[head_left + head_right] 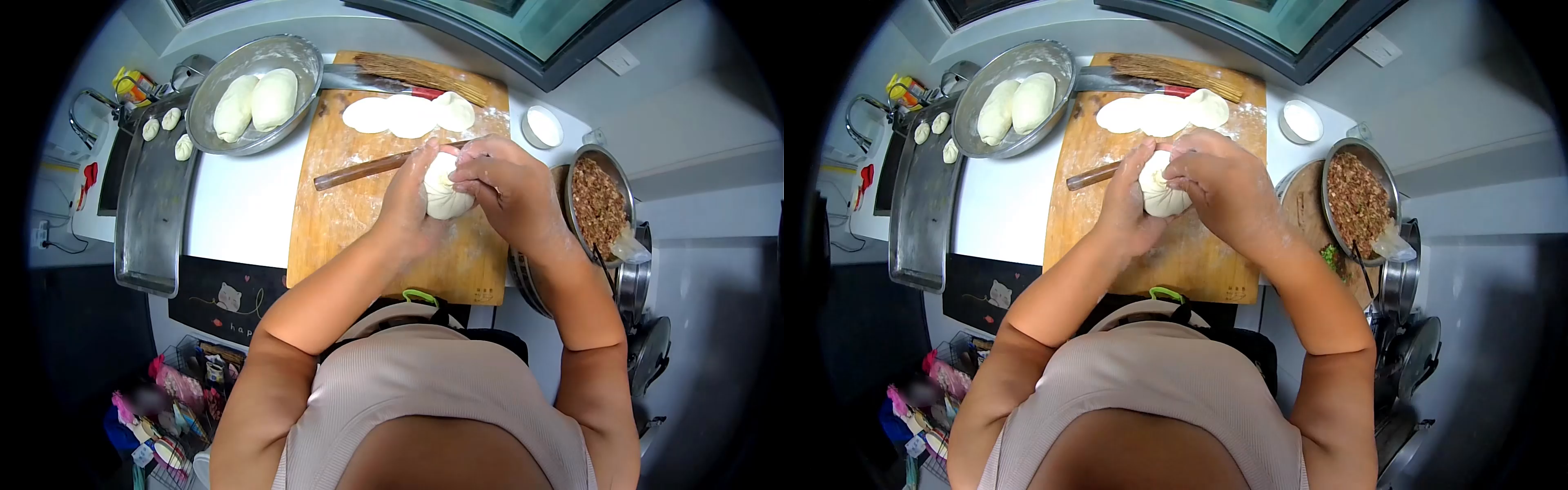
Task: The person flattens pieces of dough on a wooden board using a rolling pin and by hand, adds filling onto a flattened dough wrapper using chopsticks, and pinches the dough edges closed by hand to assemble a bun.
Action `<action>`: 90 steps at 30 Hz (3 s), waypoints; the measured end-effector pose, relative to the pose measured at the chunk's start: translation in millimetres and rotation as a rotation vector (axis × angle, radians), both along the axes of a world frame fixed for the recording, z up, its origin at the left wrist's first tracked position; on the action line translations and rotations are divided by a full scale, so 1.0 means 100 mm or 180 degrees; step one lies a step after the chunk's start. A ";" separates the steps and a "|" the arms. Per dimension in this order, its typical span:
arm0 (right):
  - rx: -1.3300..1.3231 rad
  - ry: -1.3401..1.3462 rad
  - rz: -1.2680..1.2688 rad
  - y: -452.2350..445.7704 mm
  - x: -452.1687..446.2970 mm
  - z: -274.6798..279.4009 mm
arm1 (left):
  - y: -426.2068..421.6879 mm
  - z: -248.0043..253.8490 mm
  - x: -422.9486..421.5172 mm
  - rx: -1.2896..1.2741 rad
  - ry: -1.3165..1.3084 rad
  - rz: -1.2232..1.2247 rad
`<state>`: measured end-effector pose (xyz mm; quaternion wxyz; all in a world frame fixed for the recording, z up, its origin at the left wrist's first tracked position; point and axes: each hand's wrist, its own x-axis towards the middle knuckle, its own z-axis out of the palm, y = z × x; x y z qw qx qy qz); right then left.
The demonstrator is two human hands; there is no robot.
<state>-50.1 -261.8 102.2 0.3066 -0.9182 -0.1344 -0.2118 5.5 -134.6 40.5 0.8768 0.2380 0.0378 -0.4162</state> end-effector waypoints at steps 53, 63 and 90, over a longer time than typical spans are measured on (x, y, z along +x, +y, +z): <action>-0.0054 0.1710 0.1761 4.76 3.59 -1.08 | 4.99 -1.16 2.31 -0.0101 0.0326 0.2023; -0.1009 0.1740 0.0683 5.66 5.34 -2.26 | 5.40 -1.63 2.11 0.0782 0.1095 0.2123; 0.1095 0.0943 -0.2914 0.17 1.15 -2.39 | 2.70 -1.26 1.21 0.1420 -0.2071 -0.0469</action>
